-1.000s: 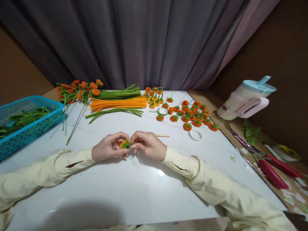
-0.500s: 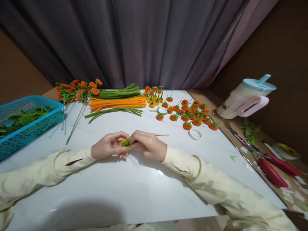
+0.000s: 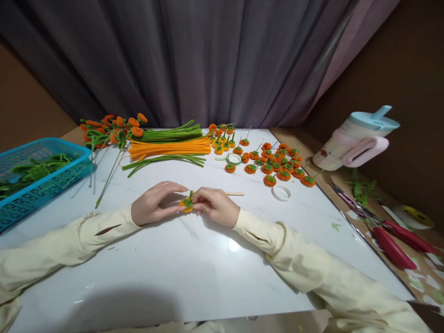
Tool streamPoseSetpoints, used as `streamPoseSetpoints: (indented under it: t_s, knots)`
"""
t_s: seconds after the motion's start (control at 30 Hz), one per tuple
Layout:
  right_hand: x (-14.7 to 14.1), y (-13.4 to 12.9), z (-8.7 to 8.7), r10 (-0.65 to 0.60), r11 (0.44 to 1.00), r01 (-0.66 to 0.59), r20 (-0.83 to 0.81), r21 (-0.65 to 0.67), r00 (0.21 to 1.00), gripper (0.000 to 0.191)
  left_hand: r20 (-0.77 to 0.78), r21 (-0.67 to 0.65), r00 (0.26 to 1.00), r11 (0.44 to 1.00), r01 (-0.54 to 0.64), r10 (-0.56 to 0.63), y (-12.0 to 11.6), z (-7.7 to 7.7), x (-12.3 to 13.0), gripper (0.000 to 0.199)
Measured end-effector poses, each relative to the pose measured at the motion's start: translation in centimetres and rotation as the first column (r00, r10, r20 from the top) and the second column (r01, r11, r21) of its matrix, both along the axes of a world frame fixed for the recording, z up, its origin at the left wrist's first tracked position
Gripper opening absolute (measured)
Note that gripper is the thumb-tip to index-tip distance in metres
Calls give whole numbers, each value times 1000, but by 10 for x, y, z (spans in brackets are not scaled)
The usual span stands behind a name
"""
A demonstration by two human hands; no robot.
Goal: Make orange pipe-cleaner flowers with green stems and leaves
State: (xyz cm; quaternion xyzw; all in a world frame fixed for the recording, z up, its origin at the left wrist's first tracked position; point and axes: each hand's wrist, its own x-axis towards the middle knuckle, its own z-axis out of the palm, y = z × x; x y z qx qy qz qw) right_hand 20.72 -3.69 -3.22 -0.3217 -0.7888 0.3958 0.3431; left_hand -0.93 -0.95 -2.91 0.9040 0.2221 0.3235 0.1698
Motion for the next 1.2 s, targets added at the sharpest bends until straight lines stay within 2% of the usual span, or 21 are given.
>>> streamPoseSetpoints:
  t_s: [0.03,0.1,0.27,0.4,0.53,0.63,0.73,0.93,1.1,1.2]
  knots:
    - [-1,-1,-2,-1,1000,0,-16,-29,1000,8,-20,94,1000,996,-2,4,-1,-1,-1,27]
    - [-4,-2,-3,11,996,-15,-47,-89,999,9,-70,186,997,982,30,-17,-3,-1,-1,19]
    - [-7,-1,-3,11,973,-33,-98,-230,995,19,-149,254,986,961,109,-72,-7,-3,-1,16]
    - [-8,0,-4,2,970,-26,-99,-240,995,21,-172,267,982,956,122,-78,-7,-4,-1,17]
    - [-7,0,-5,9,975,-30,-95,-221,995,20,-168,371,984,921,117,-58,-8,-6,0,16]
    - [-7,-1,-5,6,989,-16,-67,-148,998,15,-155,408,984,901,147,-91,-7,-7,0,13]
    - [-6,-1,-5,-28,1000,28,8,-1,1000,7,-145,378,983,911,161,-114,-6,-7,-1,13]
    - [-8,-3,-4,-107,960,70,124,271,987,6,-154,417,984,897,149,-91,-5,-7,-2,13]
    - [-11,-8,-6,-134,932,84,119,354,984,8,-134,450,985,879,158,-109,-6,-9,-2,10]
    - [-11,-7,-6,-136,933,89,113,349,984,6,-104,468,988,870,153,-117,-6,-9,-1,10]
